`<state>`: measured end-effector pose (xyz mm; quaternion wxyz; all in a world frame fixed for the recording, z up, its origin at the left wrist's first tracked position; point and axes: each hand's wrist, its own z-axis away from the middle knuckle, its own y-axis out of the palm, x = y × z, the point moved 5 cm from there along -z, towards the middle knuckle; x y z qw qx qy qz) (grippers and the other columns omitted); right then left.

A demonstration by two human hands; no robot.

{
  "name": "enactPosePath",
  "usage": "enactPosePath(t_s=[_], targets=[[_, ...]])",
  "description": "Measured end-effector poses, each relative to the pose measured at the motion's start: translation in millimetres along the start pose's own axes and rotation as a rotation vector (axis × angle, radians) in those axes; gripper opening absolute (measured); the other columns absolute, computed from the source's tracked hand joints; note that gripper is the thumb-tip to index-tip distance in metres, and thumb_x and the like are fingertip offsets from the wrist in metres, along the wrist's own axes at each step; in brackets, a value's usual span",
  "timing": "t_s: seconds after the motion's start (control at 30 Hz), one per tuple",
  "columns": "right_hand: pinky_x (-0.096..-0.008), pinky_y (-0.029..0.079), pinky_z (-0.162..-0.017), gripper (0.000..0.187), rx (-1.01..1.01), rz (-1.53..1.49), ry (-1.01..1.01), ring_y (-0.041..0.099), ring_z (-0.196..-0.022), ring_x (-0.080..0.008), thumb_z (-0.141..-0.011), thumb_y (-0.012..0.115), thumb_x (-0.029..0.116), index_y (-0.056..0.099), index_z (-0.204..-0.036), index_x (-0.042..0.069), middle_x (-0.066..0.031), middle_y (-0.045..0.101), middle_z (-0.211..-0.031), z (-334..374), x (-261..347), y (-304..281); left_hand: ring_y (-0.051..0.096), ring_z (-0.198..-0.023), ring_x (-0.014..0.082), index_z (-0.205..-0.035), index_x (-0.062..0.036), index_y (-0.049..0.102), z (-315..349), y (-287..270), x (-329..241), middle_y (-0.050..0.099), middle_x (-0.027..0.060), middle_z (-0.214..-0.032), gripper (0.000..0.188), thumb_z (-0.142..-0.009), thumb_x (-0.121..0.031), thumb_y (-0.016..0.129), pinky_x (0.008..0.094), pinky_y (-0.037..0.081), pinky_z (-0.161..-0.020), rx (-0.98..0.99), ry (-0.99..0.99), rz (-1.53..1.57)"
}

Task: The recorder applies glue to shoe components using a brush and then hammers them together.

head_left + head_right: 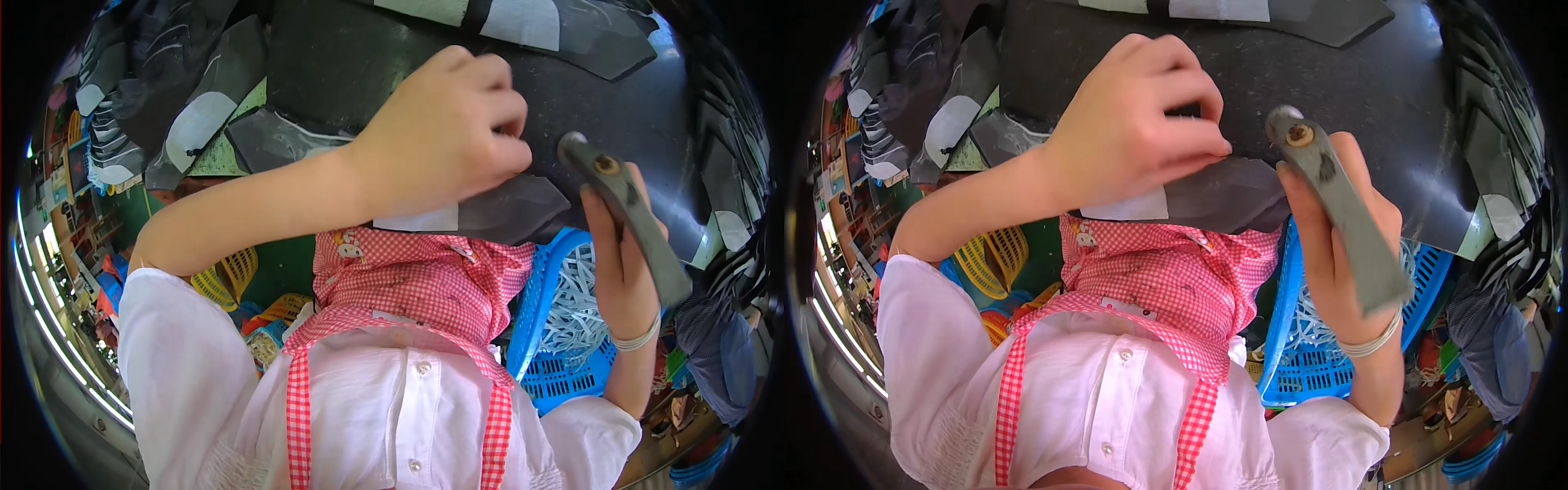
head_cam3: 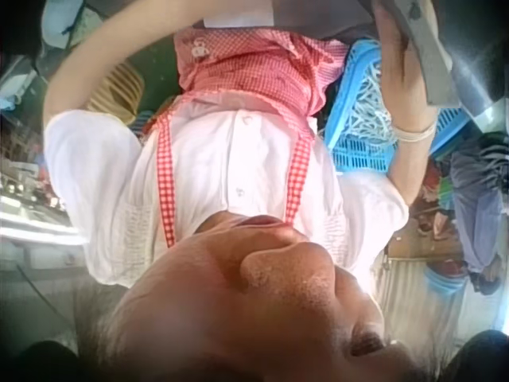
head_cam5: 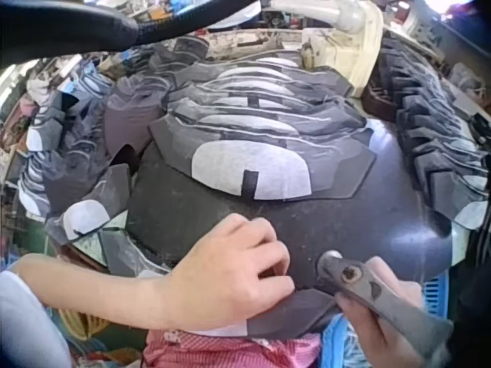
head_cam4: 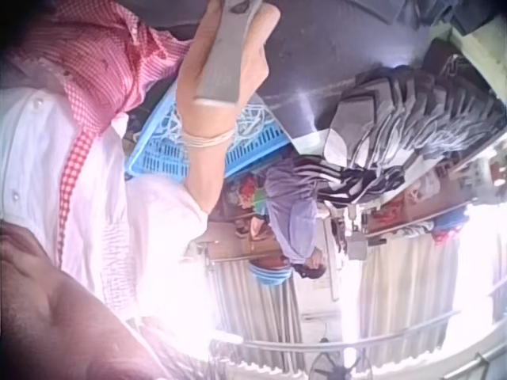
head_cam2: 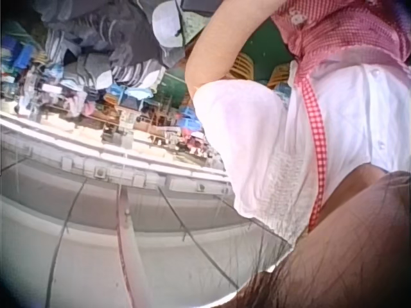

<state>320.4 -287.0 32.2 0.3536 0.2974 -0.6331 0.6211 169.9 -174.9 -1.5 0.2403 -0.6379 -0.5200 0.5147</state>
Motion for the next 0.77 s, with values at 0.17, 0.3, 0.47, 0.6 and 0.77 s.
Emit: enactPosePath(t_s=[0.17, 0.3, 0.47, 0.6, 0.77], targets=[[-0.0311, 0.046, -0.060, 0.010, 0.125, 0.067, 0.066, 0.056, -0.065, -0.0336, -0.095, 0.065, 0.004, 0.059, -0.101, -0.002, -0.0163, 0.053, -0.082, -1.5, 4.9, 6.9, 0.058, -0.089, 0.0205, -0.079, -0.0184, 0.071, 5.6, -12.8, 10.1, 0.063, -0.0050, -0.086, 0.019, -0.062, -0.018, 0.080, 0.0370, 0.044, -0.079, -0.024, -0.217, 0.039], [-0.0314, 0.047, -0.059, 0.009, 0.173, -0.033, 0.104, 0.057, -0.065, -0.0360, -0.096, 0.063, 0.003, 0.058, -0.101, -0.003, -0.0170, 0.052, -0.081, -1.9, 8.8, 12.5, 0.057, -0.085, 0.0214, -0.083, -0.0188, 0.073, 11.9, -7.9, -16.0, 0.063, -0.0052, -0.083, 0.016, -0.069, -0.020, 0.080, 0.0370, 0.042, -0.083, 0.038, 0.057, -0.197], [-0.0364, 0.048, -0.058, 0.013, 0.108, 0.104, -0.069, 0.059, -0.065, -0.0393, -0.094, 0.064, 0.004, 0.055, -0.102, 0.000, -0.0190, 0.053, -0.078, -9.3, 17.4, 7.8, 0.058, -0.086, 0.0181, -0.082, -0.0191, 0.074, 18.2, -16.1, 3.6, 0.066, -0.0044, -0.085, 0.014, -0.070, -0.020, 0.080, 0.0373, 0.042, -0.081, 0.143, -0.174, 0.056], [-0.0379, 0.049, -0.057, 0.013, 0.305, 0.138, 0.101, 0.063, -0.065, -0.0384, -0.094, 0.064, 0.004, 0.054, -0.102, 0.001, -0.0196, 0.054, -0.075, -0.2, 17.8, 30.8, 0.058, -0.086, 0.0194, -0.083, -0.0191, 0.074, 27.7, -20.2, -0.3, 0.065, -0.0050, -0.086, 0.013, -0.072, -0.017, 0.082, 0.0365, 0.042, -0.078, 0.097, -0.120, 0.003], [-0.0392, 0.053, -0.064, 0.032, 0.237, 0.206, 0.179, 0.071, -0.079, -0.0370, -0.096, 0.069, 0.021, 0.053, -0.119, 0.006, -0.0266, 0.059, -0.087, -9.5, 17.1, 16.8, 0.059, -0.093, 0.0207, -0.086, -0.0198, 0.075, 34.9, -25.6, 2.5, 0.066, -0.0032, -0.089, 0.018, -0.070, -0.019, 0.083, 0.0389, 0.042, -0.085, 0.107, -0.051, 0.016]])
